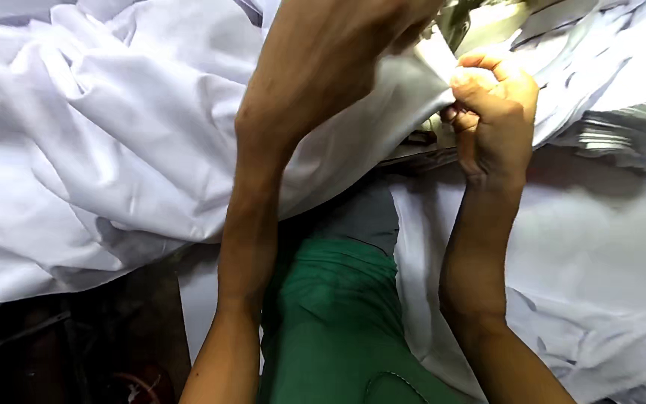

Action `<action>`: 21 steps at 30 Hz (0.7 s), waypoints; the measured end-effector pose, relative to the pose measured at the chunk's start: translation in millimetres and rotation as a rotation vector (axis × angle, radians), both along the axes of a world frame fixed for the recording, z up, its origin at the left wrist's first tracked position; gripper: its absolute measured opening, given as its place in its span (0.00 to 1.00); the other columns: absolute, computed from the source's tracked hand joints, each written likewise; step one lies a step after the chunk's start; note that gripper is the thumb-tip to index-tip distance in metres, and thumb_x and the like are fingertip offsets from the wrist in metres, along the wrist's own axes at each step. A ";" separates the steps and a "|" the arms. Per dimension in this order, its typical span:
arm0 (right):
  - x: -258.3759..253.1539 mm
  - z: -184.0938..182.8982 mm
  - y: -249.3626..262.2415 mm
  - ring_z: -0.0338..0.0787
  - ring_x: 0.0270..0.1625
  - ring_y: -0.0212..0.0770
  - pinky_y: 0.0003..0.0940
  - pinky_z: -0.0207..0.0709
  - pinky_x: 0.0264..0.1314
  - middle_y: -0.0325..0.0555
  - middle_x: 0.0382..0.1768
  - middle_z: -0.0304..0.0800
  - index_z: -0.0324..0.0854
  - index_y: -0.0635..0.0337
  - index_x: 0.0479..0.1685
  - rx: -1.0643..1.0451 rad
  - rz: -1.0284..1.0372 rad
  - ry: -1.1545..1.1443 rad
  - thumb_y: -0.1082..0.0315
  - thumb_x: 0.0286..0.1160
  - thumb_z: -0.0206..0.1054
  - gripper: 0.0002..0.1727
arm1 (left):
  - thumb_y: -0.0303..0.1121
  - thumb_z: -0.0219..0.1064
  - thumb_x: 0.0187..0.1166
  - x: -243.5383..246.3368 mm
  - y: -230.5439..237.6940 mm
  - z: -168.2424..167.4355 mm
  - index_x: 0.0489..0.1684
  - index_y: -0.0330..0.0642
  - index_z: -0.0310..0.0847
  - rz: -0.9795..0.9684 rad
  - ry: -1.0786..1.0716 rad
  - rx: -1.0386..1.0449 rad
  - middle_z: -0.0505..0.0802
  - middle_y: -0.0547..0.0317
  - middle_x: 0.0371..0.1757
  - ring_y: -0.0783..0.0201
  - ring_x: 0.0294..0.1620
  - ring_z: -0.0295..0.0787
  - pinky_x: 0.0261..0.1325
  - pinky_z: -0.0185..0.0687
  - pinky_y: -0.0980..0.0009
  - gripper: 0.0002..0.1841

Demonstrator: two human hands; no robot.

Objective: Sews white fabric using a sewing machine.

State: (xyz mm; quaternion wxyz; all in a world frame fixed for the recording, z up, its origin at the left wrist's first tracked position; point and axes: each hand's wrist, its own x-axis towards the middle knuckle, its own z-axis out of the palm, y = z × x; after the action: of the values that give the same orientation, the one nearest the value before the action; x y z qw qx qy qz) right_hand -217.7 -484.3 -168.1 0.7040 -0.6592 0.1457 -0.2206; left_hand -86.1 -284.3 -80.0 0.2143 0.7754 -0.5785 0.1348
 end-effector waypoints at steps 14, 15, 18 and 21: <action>6.6 6.4 -16.2 0.82 0.24 0.28 0.22 0.79 0.29 0.34 0.27 0.84 0.80 0.58 0.49 -0.052 0.026 0.099 0.63 0.90 0.57 0.10 | 0.50 0.71 0.75 -85.2 1.8 -47.4 0.70 0.39 0.80 0.259 0.061 -0.084 0.84 0.42 0.69 0.43 0.71 0.78 0.73 0.70 0.48 0.30; 7.8 7.2 -19.0 0.82 0.25 0.27 0.22 0.80 0.30 0.34 0.29 0.84 0.80 0.58 0.50 -0.078 0.040 0.099 0.64 0.87 0.60 0.08 | 0.52 0.74 0.72 -88.9 -10.6 -51.9 0.74 0.37 0.77 0.265 0.076 -0.105 0.83 0.40 0.71 0.42 0.73 0.77 0.75 0.69 0.47 0.35; 10.3 5.4 -24.5 0.83 0.24 0.25 0.20 0.79 0.31 0.31 0.25 0.86 0.78 0.58 0.53 -0.167 0.071 0.069 0.66 0.78 0.72 0.12 | 0.47 0.77 0.69 -91.9 -47.2 -74.2 0.81 0.33 0.70 0.292 0.079 -0.119 0.79 0.38 0.76 0.40 0.81 0.71 0.83 0.61 0.43 0.41; 9.5 6.7 -23.9 0.84 0.25 0.24 0.20 0.80 0.32 0.31 0.26 0.88 0.78 0.60 0.56 -0.261 0.090 0.056 0.70 0.75 0.74 0.15 | 0.32 0.68 0.69 -82.4 -63.7 -99.2 0.84 0.33 0.67 0.345 0.030 -0.082 0.75 0.42 0.84 0.41 0.88 0.63 0.88 0.54 0.42 0.37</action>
State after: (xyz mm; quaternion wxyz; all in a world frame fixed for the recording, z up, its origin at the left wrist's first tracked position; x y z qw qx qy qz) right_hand -208.1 -508.2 -161.4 0.6170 -0.7569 0.1057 -0.1877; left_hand -168.4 -348.0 -179.2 0.2280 0.8557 -0.4278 0.1812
